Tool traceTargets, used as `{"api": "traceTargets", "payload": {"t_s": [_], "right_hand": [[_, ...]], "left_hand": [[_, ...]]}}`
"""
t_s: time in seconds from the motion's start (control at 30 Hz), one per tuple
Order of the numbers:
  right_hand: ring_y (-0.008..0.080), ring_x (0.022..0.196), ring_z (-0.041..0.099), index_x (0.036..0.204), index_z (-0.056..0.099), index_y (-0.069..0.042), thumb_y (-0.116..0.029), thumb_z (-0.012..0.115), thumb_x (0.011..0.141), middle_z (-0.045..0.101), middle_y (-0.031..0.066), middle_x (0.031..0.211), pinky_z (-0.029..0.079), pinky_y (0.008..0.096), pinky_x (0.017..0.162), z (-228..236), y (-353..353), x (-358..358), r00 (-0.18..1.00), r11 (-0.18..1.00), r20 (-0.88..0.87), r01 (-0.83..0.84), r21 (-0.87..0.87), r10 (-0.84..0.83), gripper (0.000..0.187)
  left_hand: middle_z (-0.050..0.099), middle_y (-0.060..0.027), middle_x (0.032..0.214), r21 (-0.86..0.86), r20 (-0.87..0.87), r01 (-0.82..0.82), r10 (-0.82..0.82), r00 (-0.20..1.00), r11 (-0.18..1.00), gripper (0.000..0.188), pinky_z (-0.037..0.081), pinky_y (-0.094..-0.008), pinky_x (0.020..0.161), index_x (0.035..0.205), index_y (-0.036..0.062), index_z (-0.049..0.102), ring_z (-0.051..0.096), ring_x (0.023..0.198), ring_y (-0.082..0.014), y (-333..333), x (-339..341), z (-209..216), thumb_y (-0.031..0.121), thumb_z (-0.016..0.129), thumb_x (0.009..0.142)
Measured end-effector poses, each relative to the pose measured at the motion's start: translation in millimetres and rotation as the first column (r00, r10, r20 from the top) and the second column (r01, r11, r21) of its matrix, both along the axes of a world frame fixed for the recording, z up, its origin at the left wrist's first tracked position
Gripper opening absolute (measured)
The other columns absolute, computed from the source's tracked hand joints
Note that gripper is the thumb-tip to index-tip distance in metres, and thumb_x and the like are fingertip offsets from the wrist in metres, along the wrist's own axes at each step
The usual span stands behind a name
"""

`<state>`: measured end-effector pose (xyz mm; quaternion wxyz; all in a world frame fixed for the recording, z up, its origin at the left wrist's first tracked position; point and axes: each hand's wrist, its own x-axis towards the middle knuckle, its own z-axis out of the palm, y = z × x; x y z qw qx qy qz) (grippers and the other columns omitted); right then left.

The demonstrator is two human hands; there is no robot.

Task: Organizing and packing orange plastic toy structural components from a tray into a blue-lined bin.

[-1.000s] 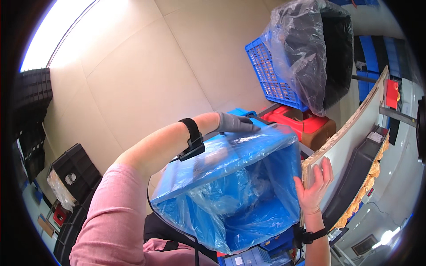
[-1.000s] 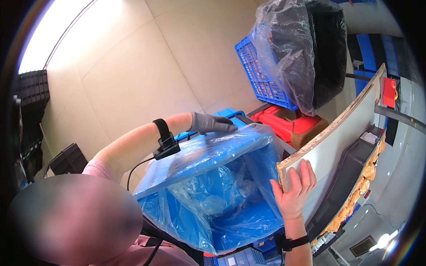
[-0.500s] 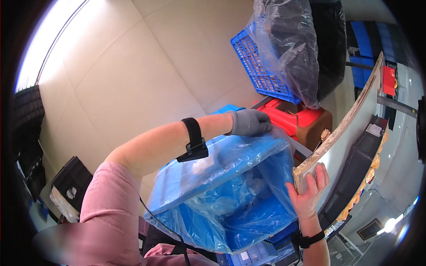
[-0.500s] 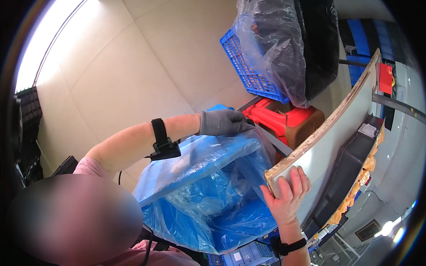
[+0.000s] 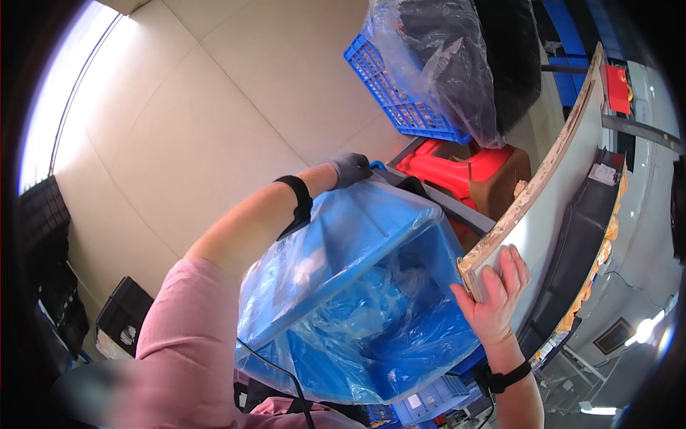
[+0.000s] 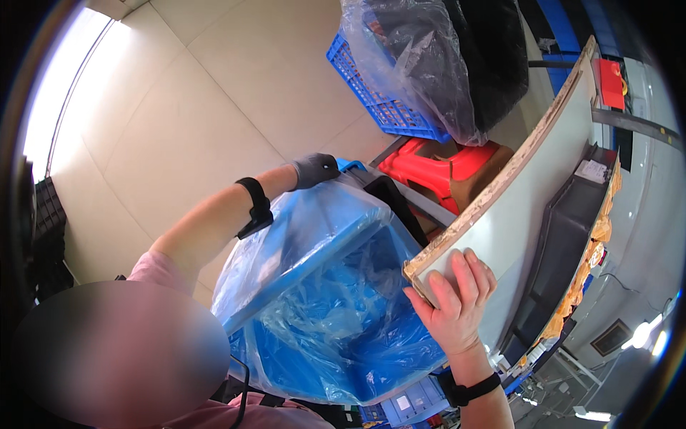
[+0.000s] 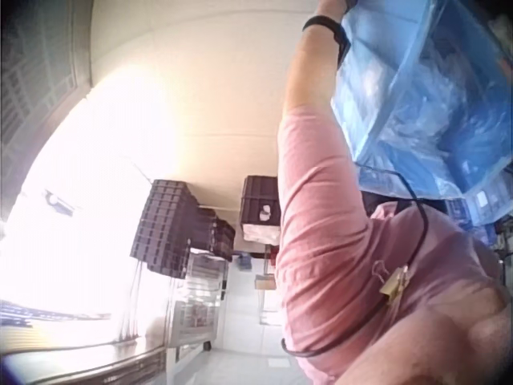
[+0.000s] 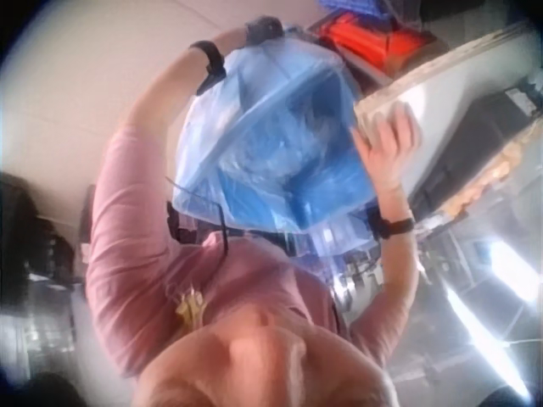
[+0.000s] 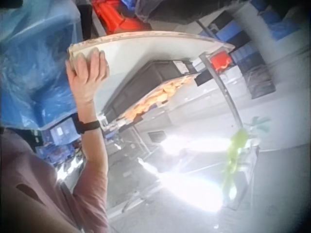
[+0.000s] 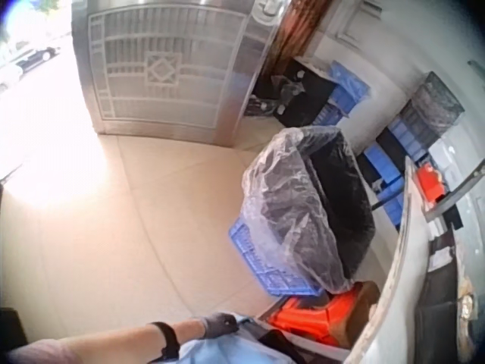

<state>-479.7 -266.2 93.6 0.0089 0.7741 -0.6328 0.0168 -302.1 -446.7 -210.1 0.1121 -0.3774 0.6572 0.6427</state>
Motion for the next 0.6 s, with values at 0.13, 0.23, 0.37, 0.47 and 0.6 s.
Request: {"api": "traceTargets", "payload": {"t_s": [0.13, 0.23, 0.37, 0.47, 0.6], "right_hand": [[0.035, 0.123, 0.041, 0.121, 0.045, -0.019, -0.031, 0.08, 0.072, 0.041, 0.0131, 0.135, 0.034, 0.049, 0.098, 4.9, 1.4, -3.9, 1.0, 1.0, -0.01, 0.011, 0.013, -0.011, 0.061], [0.0349, 0.124, 0.041, 0.122, 0.046, -0.018, -0.029, 0.08, 0.073, 0.042, 0.013, 0.135, 0.034, 0.0478, 0.099, -1.1, 0.5, -6.5, 0.999, 1.0, 0.033, -0.004, -0.011, 0.004, 0.06], [0.0346, 0.125, 0.042, 0.124, 0.047, -0.018, -0.027, 0.08, 0.072, 0.042, 0.013, 0.136, 0.034, 0.0466, 0.099, 0.8, -1.7, -4.8, 0.999, 1.0, 0.046, 0.0, -0.02, 0.001, 0.062], [0.0343, 0.124, 0.042, 0.123, 0.048, -0.017, -0.026, 0.081, 0.071, 0.043, 0.0133, 0.136, 0.035, 0.0462, 0.099, 2.1, -5.4, -2.0, 0.999, 0.999, 0.048, -0.008, -0.038, 0.009, 0.063], [0.0335, 0.124, 0.044, 0.124, 0.049, -0.016, -0.024, 0.08, 0.071, 0.044, 0.0138, 0.136, 0.035, 0.0453, 0.099, -1.3, -2.8, 4.0, 0.998, 0.998, 0.065, -0.007, -0.067, 0.011, 0.063]], "left_hand": [[0.063, -0.0115, 0.113, 0.19, 0.052, 0.021, -0.031, 0.998, 0.982, 0.046, 0.046, -0.0322, 0.088, 0.119, 0.012, 0.059, 0.059, 0.098, -0.0204, -16.0, 17.1, 30.7, 0.047, 0.056, 0.089], [0.055, -0.0076, 0.123, 0.472, 0.093, -0.076, 0.037, 0.995, 0.878, 0.063, 0.046, -0.0329, 0.09, 0.134, 0.015, 0.046, 0.055, 0.1, -0.0164, -22.9, 53.1, 54.7, 0.057, 0.054, 0.088], [0.051, -0.0077, 0.128, 0.569, -0.042, 0.041, -0.021, 0.999, 0.822, 0.06, 0.048, -0.0328, 0.089, 0.136, 0.0136, 0.044, 0.052, 0.107, -0.0168, -1.8, 107.4, 39.5, 0.053, 0.051, 0.091], [0.054, -0.0082, 0.124, 0.291, 0.103, 0.116, -0.152, 0.983, 0.95, 0.056, 0.051, -0.0315, 0.085, 0.133, 0.0113, 0.048, 0.055, 0.106, -0.018, 6.0, 116.6, 39.3, 0.049, 0.053, 0.092], [0.061, -0.0064, 0.112, 0.256, 0.303, -0.02, -0.061, 0.951, 0.966, 0.055, 0.051, -0.0326, 0.082, 0.128, 0.0102, 0.052, 0.057, 0.1, -0.0173, -5.4, 130.3, 38.2, 0.051, 0.053, 0.091]]}}
